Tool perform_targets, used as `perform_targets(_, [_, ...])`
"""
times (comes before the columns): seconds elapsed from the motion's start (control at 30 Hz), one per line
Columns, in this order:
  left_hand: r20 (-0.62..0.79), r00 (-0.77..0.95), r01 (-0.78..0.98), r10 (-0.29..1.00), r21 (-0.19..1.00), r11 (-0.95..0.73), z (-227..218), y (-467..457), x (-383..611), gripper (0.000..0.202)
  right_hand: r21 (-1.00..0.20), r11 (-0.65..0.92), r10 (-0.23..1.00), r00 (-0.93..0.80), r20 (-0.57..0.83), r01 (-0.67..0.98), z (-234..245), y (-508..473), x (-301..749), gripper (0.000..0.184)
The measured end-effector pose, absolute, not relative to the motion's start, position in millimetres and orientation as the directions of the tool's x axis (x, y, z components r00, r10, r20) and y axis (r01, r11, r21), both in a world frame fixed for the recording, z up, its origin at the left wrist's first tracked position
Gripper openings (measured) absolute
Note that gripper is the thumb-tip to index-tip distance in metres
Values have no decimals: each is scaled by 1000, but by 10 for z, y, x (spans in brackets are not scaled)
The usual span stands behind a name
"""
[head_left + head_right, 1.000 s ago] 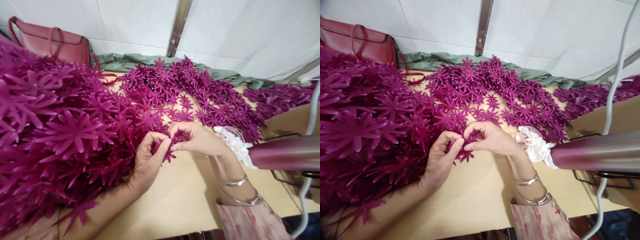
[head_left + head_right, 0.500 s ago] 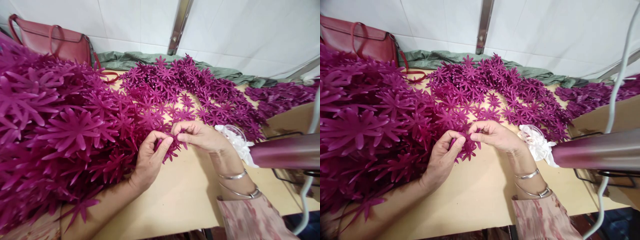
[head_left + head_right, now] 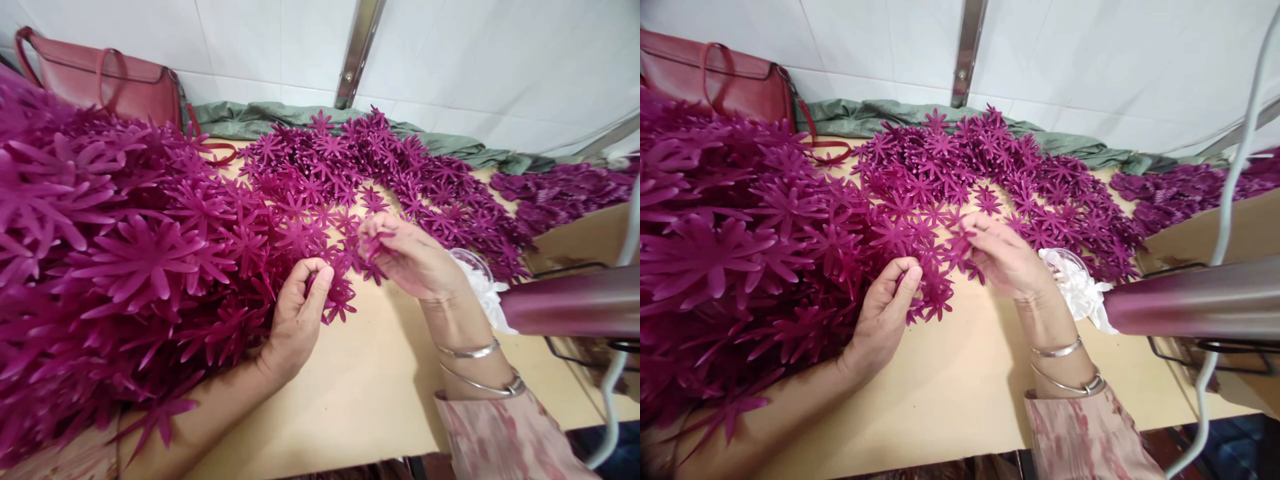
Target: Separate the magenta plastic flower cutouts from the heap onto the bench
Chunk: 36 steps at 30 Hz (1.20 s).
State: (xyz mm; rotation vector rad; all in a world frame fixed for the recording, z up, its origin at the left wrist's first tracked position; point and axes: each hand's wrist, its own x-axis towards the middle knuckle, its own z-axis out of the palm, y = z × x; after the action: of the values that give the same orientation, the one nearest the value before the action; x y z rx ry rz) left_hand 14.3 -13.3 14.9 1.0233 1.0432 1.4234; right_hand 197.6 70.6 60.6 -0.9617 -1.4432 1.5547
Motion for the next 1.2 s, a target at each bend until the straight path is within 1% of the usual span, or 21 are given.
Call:
perform_targets(0.07, [74, -114, -218, 991, 971, -97, 158, -133, 152, 23, -996, 27, 964, -263, 48, -84, 619, 752, 2010, 35])
perform_targets(0.13, [111, -147, -199, 983, 970, -140, 164, -137, 172, 18, -996, 50, 978, -199, 63, -67, 609, 788, 2020, 37])
perform_targets(0.2, [160, -189, -192, 969, 962, -196, 166, -161, 192, 10, -997, 60, 976, -206, 68, -45, 583, 792, 1985, 37])
perform_targets(0.27, [221, -193, -161, 956, 954, -253, 163, -213, 198, 11, -996, 87, 960, -267, 83, 6, 556, 758, 1908, 33])
perform_targets(0.3, [264, -165, -129, 950, 950, -286, 163, -247, 194, 13, -993, 107, 946, -312, 87, 46, 547, 730, 1864, 29])
perform_targets(0.37, [389, -47, -54, 920, 919, -391, 171, -321, 172, 14, -987, 125, 916, -394, 77, 99, 539, 670, 1784, 24])
perform_targets(0.43, [504, 115, -38, 856, 863, -503, 192, -385, 144, 14, -995, 81, 900, -434, 46, 64, 540, 624, 1740, 27])
perform_targets(0.5, [552, 243, -81, 798, 831, -550, 221, -427, 118, 9, -1000, -7, 885, -465, -6, -2, 536, 611, 1735, 32])
perform_targets(0.53, [545, 280, -105, 790, 836, -539, 234, -441, 109, 11, -999, -40, 878, -478, -27, -17, 528, 616, 1742, 35])
perform_targets(0.57, [522, 306, -122, 796, 851, -511, 246, -450, 102, 19, -998, -53, 873, -486, -38, -17, 515, 627, 1753, 39])
perform_targets(0.63, [461, 340, -143, 819, 887, -440, 260, -462, 92, 30, -1000, -31, 883, -468, -27, 1, 475, 657, 1770, 45])
perform_targets(0.67, [430, 361, -148, 827, 902, -405, 262, -466, 89, 31, -1000, -9, 895, -445, -11, 6, 452, 671, 1773, 46])
perform_targets(0.77, [370, 432, -155, 822, 929, -337, 263, -480, 84, 23, -1000, 22, 915, -404, 17, 8, 407, 686, 1755, 41])
perform_targets(0.83, [335, 458, -125, 823, 941, -314, 258, -484, 89, 20, -1000, 24, 914, -404, 22, -1, 411, 670, 1729, 38])
perform_targets(0.93, [312, 459, -44, 832, 943, -329, 236, -471, 113, 29, -999, 43, 910, -413, 33, 15, 448, 644, 1705, 31])
perform_targets(1.0, [335, 452, 1, 827, 926, -377, 212, -448, 138, 33, -997, 66, 914, -404, 43, 42, 458, 656, 1716, 30])
perform_targets(1.03, [351, 447, 16, 823, 917, -399, 200, -434, 151, 33, -995, 87, 924, -379, 61, 52, 452, 674, 1730, 30])
perform_targets(1.1, [364, 458, 21, 811, 907, -420, 185, -408, 175, 31, -987, 152, 956, -261, 135, 48, 426, 726, 1769, 29])
perform_targets(1.17, [334, 508, 8, 794, 920, -392, 184, -388, 192, 25, -971, 237, 968, -97, 232, 34, 403, 770, 1805, 26])
perform_targets(1.2, [305, 542, 3, 783, 931, -364, 187, -381, 199, 23, -961, 275, 961, -47, 273, 34, 403, 777, 1815, 25])
